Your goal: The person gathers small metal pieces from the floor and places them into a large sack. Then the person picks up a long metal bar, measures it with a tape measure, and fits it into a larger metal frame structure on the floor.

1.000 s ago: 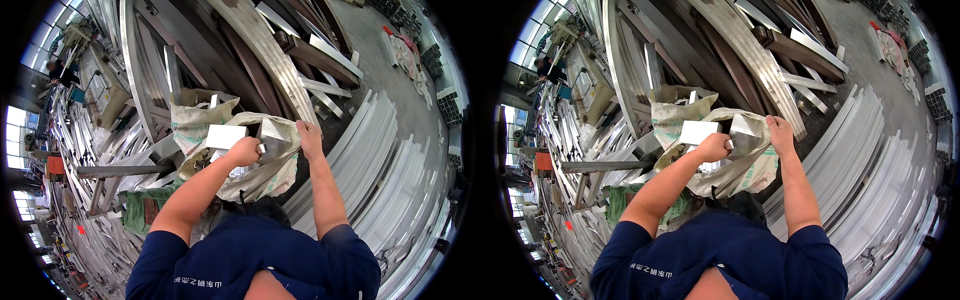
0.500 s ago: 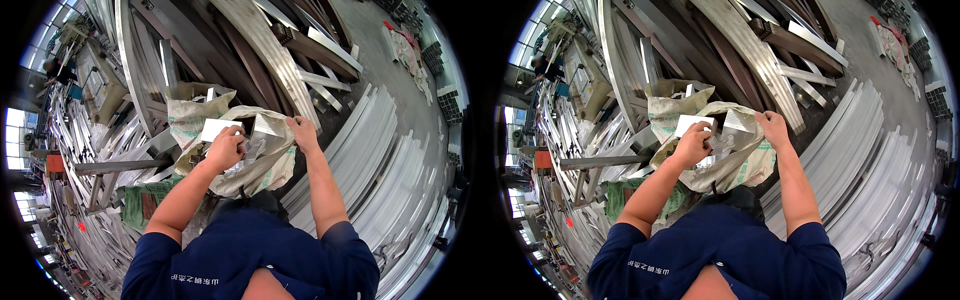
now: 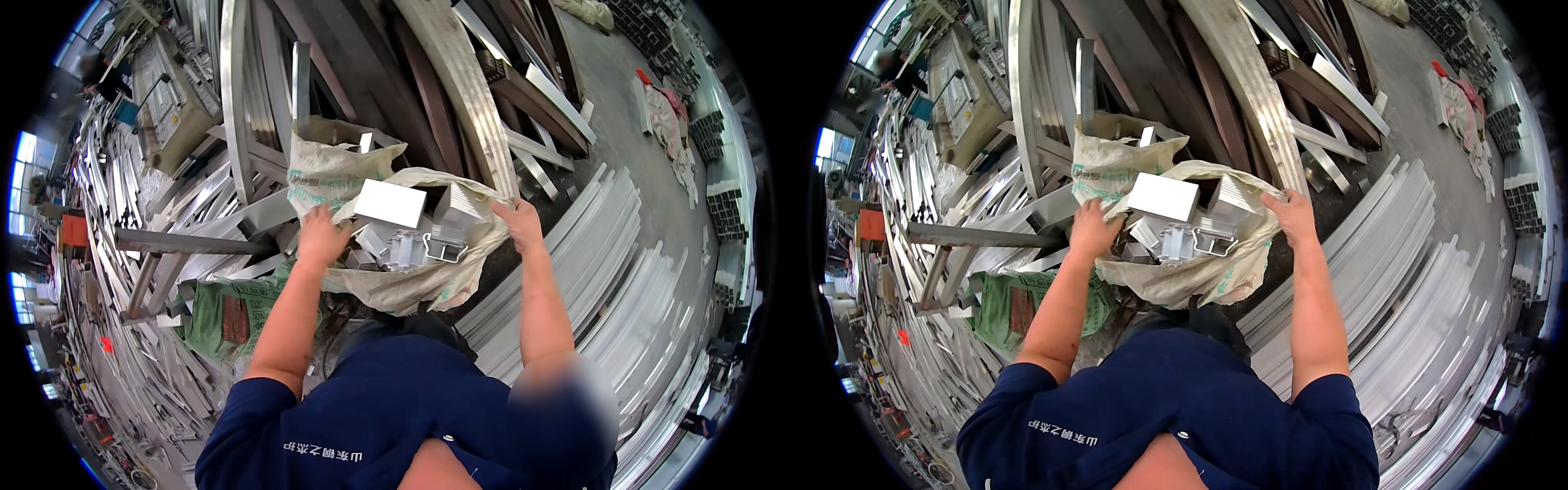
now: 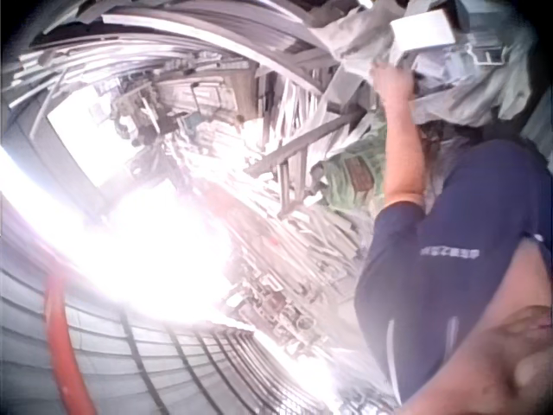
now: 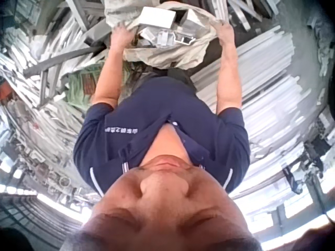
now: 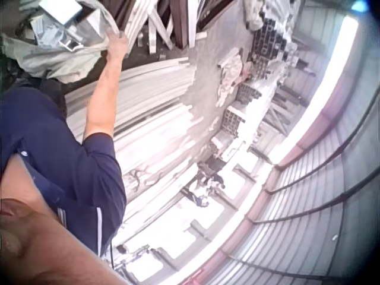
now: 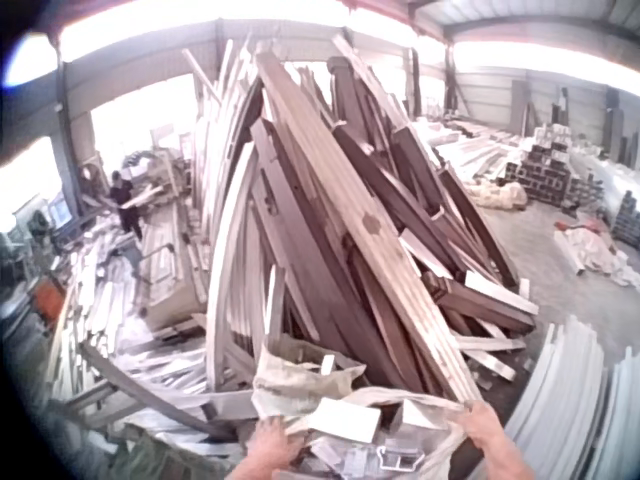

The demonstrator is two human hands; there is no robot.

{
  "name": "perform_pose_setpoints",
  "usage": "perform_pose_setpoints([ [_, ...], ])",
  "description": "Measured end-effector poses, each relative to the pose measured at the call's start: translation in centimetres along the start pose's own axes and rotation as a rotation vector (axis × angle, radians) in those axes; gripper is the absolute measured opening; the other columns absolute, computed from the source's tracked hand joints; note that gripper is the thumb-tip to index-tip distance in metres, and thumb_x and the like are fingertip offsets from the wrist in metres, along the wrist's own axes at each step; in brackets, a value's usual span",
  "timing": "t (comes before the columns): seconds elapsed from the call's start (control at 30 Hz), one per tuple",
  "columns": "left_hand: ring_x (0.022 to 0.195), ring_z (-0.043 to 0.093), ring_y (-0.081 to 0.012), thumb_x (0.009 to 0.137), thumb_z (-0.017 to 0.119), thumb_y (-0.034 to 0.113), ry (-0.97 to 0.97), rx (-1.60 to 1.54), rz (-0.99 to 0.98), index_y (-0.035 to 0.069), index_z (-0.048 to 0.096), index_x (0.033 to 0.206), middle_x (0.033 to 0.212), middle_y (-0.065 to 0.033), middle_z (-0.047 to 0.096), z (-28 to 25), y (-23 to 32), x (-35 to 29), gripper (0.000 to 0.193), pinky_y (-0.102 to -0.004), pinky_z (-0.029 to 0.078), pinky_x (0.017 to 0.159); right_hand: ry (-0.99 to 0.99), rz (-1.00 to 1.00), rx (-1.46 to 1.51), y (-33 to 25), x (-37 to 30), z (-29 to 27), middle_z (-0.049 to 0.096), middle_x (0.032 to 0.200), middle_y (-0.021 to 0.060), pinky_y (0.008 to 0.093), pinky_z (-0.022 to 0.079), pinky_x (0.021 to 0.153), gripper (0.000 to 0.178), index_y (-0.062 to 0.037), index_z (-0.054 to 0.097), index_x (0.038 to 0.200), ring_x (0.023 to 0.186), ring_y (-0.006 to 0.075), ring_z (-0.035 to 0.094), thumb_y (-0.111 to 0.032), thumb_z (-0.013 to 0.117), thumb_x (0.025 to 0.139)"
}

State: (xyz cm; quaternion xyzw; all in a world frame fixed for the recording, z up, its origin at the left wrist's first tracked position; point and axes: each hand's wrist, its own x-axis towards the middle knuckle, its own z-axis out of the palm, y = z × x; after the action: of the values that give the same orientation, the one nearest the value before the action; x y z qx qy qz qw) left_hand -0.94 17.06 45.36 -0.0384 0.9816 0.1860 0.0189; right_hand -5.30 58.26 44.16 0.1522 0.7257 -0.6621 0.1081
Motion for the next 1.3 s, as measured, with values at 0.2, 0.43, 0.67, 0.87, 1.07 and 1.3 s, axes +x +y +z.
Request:
perform_pose_setpoints([
  [0.2, 0.080, 0.065, -0.0270, 0.081, 0.070, 0.036, -0.384, -0.718, -0.924, -0.002, 0.061, 0.111, 0.092, -0.0126, 0.066, 6.0, -15.2, -4.1, 0.049, -0.0386, 0.051, 0.066, 0.063, 0.034, -0.438, 0.9, 1.4, -0.1, 0.069, 0.092, 0.0165, 0.0358, 0.050, 0.076, 0.042, 0.0133, 0.062, 0.108, 0.083, 0.0251, 0.065, -0.019, 0.069, 0.082],
  [0.43, 0.063, 0.057, -0.0113, 0.094, 0.059, 0.023, -0.060, -1.474, -0.541, 0.001, 0.067, 0.095, 0.077, -0.0012, 0.065, 0.4, -3.6, -4.7, 0.023, -0.0284, 0.045, 0.058, 0.238, -0.125, -0.105, -3.4, -2.9, -0.3, 0.069, 0.081, 0.0097, 0.0307, 0.049, 0.064, 0.023, 0.0079, 0.068, 0.096, 0.070, 0.0173, 0.064, -0.012, 0.060, 0.087],
  [0.67, 0.060, 0.054, -0.0105, 0.094, 0.058, 0.029, -0.203, -1.110, -0.576, -0.001, 0.067, 0.090, 0.074, -0.0011, 0.063, 2.3, -6.0, -4.4, 0.031, -0.0271, 0.040, 0.055, 0.377, -0.041, -0.578, 0.6, -4.2, -7.7, 0.066, 0.076, 0.0058, 0.0286, 0.045, 0.059, 0.019, 0.0025, 0.067, 0.092, 0.063, 0.0110, 0.058, -0.015, 0.060, 0.090],
  [0.87, 0.071, 0.052, -0.0097, 0.093, 0.059, 0.024, -0.094, -0.978, -0.454, -0.005, 0.066, 0.091, 0.078, -0.0022, 0.063, 1.6, -5.2, -8.5, 0.029, -0.0285, 0.042, 0.064, 0.287, -0.174, -0.520, -4.6, -6.6, -3.3, 0.066, 0.072, 0.0071, 0.0307, 0.046, 0.062, 0.022, 0.0040, 0.067, 0.092, 0.066, 0.0126, 0.059, -0.017, 0.060, 0.088],
  [1.07, 0.092, 0.062, -0.0240, 0.095, 0.051, 0.022, 0.061, -1.833, -0.628, -0.001, 0.060, 0.117, 0.108, -0.0103, 0.065, 3.4, -7.6, -4.0, 0.032, -0.0382, 0.049, 0.081, 0.570, -0.022, -0.266, 5.3, -3.5, -4.2, 0.067, 0.087, 0.0085, 0.0313, 0.047, 0.078, 0.026, 0.0046, 0.066, 0.097, 0.082, 0.0180, 0.062, -0.017, 0.053, 0.094],
  [1.3, 0.088, 0.062, -0.0284, 0.091, 0.048, 0.022, -0.056, -1.402, -0.460, 0.001, 0.063, 0.093, 0.094, -0.0139, 0.066, 8.8, -9.1, -2.6, 0.026, -0.0409, 0.049, 0.076, 0.102, -0.159, 0.944, 0.8, -0.6, 2.7, 0.053, 0.073, 0.0066, 0.0367, 0.046, 0.078, 0.018, -0.0024, 0.053, 0.089, 0.071, 0.0222, 0.053, -0.017, 0.048, 0.097],
])
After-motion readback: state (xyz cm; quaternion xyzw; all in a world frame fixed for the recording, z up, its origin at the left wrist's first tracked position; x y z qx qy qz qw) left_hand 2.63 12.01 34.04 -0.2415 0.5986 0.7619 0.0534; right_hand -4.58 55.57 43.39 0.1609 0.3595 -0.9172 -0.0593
